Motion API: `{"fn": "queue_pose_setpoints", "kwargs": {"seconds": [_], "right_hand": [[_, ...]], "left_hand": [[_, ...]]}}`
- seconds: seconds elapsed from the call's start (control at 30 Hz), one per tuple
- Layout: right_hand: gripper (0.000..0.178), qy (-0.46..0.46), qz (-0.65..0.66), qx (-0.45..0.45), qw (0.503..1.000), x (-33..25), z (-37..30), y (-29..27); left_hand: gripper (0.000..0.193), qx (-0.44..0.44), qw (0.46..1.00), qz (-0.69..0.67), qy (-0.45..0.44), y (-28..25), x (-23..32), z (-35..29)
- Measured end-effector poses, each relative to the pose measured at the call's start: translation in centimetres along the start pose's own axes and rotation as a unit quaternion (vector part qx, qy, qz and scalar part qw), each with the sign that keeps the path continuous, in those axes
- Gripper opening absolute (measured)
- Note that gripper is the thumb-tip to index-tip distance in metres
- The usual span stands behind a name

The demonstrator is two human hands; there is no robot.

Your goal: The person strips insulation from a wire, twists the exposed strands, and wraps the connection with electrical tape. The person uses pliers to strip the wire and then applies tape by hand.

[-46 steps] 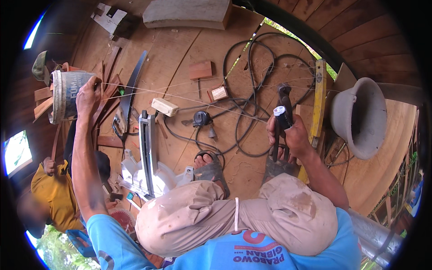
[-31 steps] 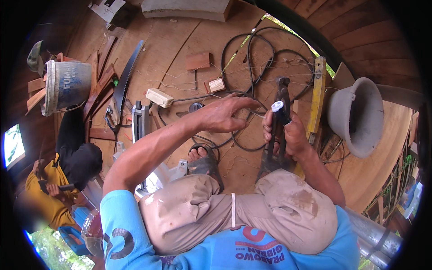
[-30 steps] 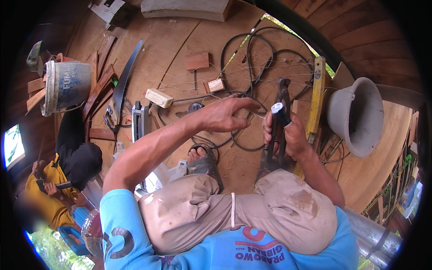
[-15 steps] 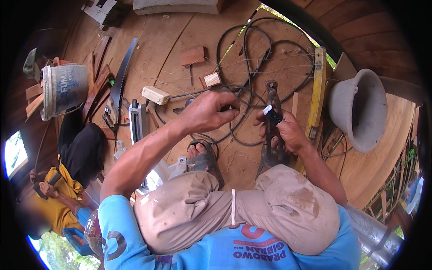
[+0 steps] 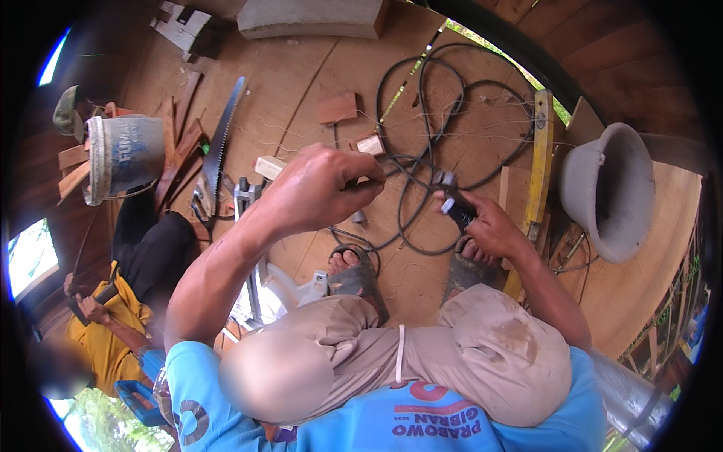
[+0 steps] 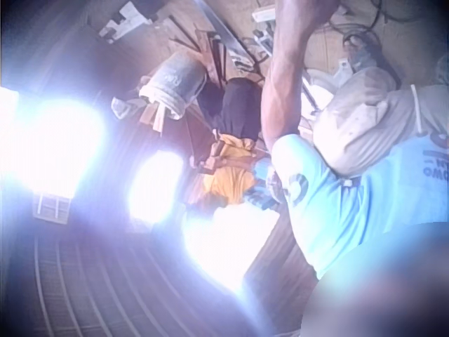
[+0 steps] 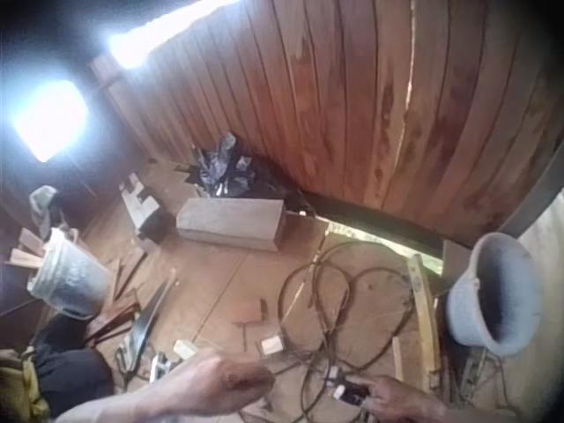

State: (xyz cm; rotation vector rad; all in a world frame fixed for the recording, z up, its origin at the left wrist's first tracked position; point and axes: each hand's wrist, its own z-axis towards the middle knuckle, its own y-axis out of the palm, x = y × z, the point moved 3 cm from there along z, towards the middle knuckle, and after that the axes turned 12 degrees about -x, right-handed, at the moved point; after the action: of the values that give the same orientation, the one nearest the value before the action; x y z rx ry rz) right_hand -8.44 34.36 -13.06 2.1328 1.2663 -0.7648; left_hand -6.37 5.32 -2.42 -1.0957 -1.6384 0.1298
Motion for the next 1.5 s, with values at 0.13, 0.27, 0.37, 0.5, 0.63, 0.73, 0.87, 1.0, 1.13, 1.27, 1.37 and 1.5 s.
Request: {"fn": "queue_pose_setpoints", "kwargs": {"seconds": [0.13, 0.27, 0.37, 0.5, 0.63, 0.73, 0.87, 1.0, 1.13, 1.27, 1.37, 1.5], "right_hand": [[0.060, -0.156, -0.125, -0.089, 0.976, -3.9, 1.1, 1.1], [0.059, -0.327, -0.201, -0.111, 0.917, -6.6, 2.6, 2.6], [0.060, -0.346, -0.181, -0.152, 0.908, -8.2, 3.3, 2.8], [0.061, -0.394, -0.206, -0.139, 0.885, -10.6, 2.8, 2.8], [0.061, -0.395, -0.192, -0.164, 0.883, -11.6, 2.0, 3.1], [0.061, -0.384, -0.176, -0.179, 0.889, -11.7, 1.6, 3.3], [0.060, -0.393, -0.153, -0.189, 0.887, -11.9, 1.2, 3.4], [0.057, -0.417, -0.166, -0.173, 0.877, -12.4, 1.1, 3.2], [0.051, -0.437, -0.174, -0.168, 0.866, -12.9, 1.0, 3.0], [0.046, -0.432, -0.193, -0.163, 0.866, -13.0, 0.8, 2.9], [0.046, -0.454, -0.180, -0.151, 0.859, -13.1, 0.6, 2.9], [0.044, -0.462, -0.187, -0.152, 0.853, -13.0, 0.6, 2.9]], "left_hand": [[0.013, -0.005, 0.998, 0.059, 0.002, -3.8, 2.8, -2.2], [0.012, -0.014, 0.998, 0.053, -0.027, -6.4, 5.9, -4.1], [0.013, 0.005, 0.999, 0.053, -0.006, -7.6, 7.9, -4.9], [0.014, 0.011, 0.997, 0.080, -0.011, -8.4, 9.6, -5.9], [0.015, 0.015, 0.995, 0.099, -0.012, -8.8, 10.6, -6.3], [0.016, 0.023, 0.994, 0.103, -0.007, -8.9, 11.1, -6.3], [0.014, 0.030, 0.995, 0.097, -0.009, -9.0, 11.6, -6.5], [0.015, 0.027, 0.996, 0.084, -0.005, -8.9, 11.9, -6.7], [0.016, 0.029, 0.995, 0.094, 0.005, -9.0, 12.2, -6.8], [0.015, 0.024, 0.996, 0.090, -0.017, -9.1, 12.4, -7.1], [0.015, 0.038, 0.996, 0.072, -0.030, -9.1, 12.4, -7.3], [0.016, 0.027, 0.998, 0.058, -0.027, -9.1, 12.4, -7.4]]}}
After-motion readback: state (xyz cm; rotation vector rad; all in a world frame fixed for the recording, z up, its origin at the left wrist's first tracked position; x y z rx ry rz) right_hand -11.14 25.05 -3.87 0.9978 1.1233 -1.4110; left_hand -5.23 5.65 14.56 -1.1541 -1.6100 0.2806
